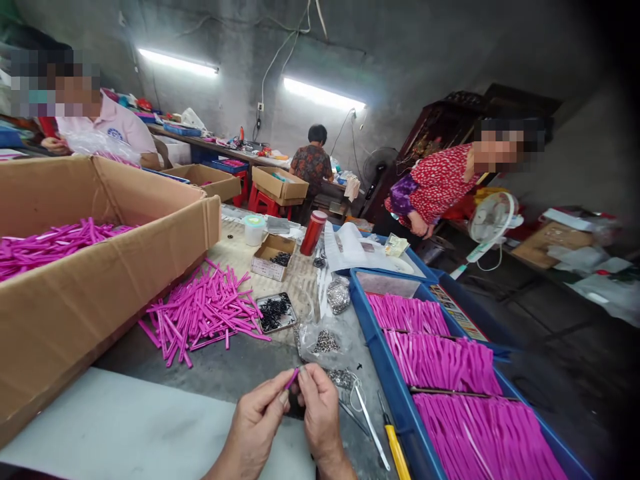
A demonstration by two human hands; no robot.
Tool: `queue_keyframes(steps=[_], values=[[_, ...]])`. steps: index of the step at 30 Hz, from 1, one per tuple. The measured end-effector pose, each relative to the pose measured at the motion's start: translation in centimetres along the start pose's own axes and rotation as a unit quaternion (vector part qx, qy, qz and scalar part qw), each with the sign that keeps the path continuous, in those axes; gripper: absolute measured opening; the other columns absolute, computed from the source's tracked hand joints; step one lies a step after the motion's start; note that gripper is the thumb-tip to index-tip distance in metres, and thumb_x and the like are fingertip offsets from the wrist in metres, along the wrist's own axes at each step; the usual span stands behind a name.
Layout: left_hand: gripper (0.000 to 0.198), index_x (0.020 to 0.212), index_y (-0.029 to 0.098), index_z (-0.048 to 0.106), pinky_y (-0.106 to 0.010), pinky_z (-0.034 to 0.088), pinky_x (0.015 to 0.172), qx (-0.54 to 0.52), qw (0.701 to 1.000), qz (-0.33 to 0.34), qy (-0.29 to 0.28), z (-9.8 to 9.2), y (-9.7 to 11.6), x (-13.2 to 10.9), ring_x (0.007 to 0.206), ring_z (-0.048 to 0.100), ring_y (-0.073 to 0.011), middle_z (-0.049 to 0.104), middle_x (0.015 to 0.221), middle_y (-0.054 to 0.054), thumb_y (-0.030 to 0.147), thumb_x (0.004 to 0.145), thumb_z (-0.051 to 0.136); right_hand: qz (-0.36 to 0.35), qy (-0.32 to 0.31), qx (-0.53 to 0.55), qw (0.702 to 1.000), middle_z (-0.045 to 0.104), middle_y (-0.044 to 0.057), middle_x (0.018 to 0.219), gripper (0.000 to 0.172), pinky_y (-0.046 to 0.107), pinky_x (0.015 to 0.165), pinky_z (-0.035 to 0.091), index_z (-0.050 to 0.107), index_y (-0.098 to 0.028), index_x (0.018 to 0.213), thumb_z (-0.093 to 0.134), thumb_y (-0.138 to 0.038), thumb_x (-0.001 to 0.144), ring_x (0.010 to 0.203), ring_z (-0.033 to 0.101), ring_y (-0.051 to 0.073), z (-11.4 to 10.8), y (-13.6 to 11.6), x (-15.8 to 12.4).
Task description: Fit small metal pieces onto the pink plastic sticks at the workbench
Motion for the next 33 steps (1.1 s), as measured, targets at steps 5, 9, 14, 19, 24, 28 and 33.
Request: queue_keyframes(steps=[5, 9, 14, 19, 24, 28, 33], values=[[0.03, 0.096, 0.018, 0.065, -0.029, 0.05, 0.069, -0.009, 1.0, 0.005, -0.001, 0.01, -0.07, 0.12, 0.072, 0.059, -0.0182, 0.067, 0.071, -0.005, 0.032, 0.07, 0.055, -0.022, 0.0, 0.01, 1.0, 0.041, -0.004, 0.057, 0.026, 0.02, 0.046, 0.034, 0.047, -0.018, 0.067, 0.052, -0.043, 0.072, 0.05, 0.038, 0.01, 0.01, -0.02, 0.03], [0.031, 0.098, 0.018, 0.064, -0.026, 0.05, 0.062, -0.006, 1.0, 0.008, -0.008, 0.04, -0.18, 0.03, 0.063, 0.058, -0.0155, 0.066, 0.074, -0.005, 0.032, 0.071, 0.055, -0.015, 0.003, 0.008, 1.0, 0.041, -0.004, 0.056, 0.027, 0.02, 0.046, 0.035, 0.045, -0.018, 0.064, 0.053, -0.043, 0.071, 0.05, 0.039, 0.01, -0.02, 0.21, -0.04], [0.029, 0.094, 0.018, 0.066, -0.03, 0.049, 0.071, -0.014, 1.0, 0.009, -0.004, 0.0, 0.2, -0.01, 0.073, 0.059, -0.019, 0.063, 0.057, -0.003, 0.032, 0.07, 0.056, -0.013, -0.011, -0.005, 1.0, 0.037, -0.005, 0.052, 0.031, 0.019, 0.043, 0.03, 0.046, -0.017, 0.061, 0.048, -0.046, 0.074, 0.046, 0.033, 0.008, 0.0, 0.07, -0.05], [0.031, 0.098, 0.018, 0.063, -0.026, 0.05, 0.062, 0.001, 1.0, 0.012, -0.009, -0.03, -0.06, -0.05, 0.063, 0.058, -0.0156, 0.066, 0.07, -0.005, 0.031, 0.072, 0.054, -0.018, 0.008, 0.008, 1.0, 0.042, -0.004, 0.057, 0.027, 0.021, 0.046, 0.035, 0.047, -0.018, 0.066, 0.054, -0.043, 0.07, 0.05, 0.039, 0.01, -0.08, 0.17, -0.06], [0.028, 0.094, 0.019, 0.066, -0.027, 0.05, 0.067, -0.011, 1.0, 0.005, -0.001, 0.02, -0.33, -0.12, 0.074, 0.06, -0.0182, 0.067, 0.084, -0.006, 0.03, 0.07, 0.056, -0.011, -0.01, 0.008, 1.0, 0.037, -0.005, 0.052, 0.03, 0.019, 0.042, 0.03, 0.047, -0.017, 0.062, 0.046, -0.044, 0.076, 0.045, 0.032, 0.008, -0.05, 0.48, -0.25], [0.03, 0.097, 0.018, 0.064, -0.028, 0.051, 0.066, -0.014, 1.0, -0.009, -0.006, 0.13, -0.54, -0.19, 0.07, 0.06, -0.0175, 0.068, 0.08, -0.006, 0.029, 0.072, 0.054, -0.017, 0.01, 0.022, 1.0, 0.046, -0.002, 0.06, 0.024, 0.021, 0.048, 0.036, 0.049, -0.018, 0.071, 0.055, -0.041, 0.07, 0.052, 0.041, 0.01, -0.14, 0.45, -0.34], [0.027, 0.095, 0.019, 0.065, -0.028, 0.05, 0.071, -0.01, 1.0, 0.007, -0.009, 0.22, -0.34, -0.33, 0.078, 0.06, -0.0184, 0.067, 0.088, -0.006, 0.024, 0.071, 0.054, 0.0, 0.007, -0.001, 1.0, 0.038, -0.004, 0.05, 0.033, 0.019, 0.04, 0.027, 0.046, -0.017, 0.059, 0.046, -0.046, 0.075, 0.044, 0.031, 0.008, -0.32, 0.65, -0.31]])
Point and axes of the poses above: each hand's wrist, its own x-axis towards the middle knuckle, its own z-axis out of the palm, y = z × x, the point moved 3 cm from there along x, towards the middle knuckle
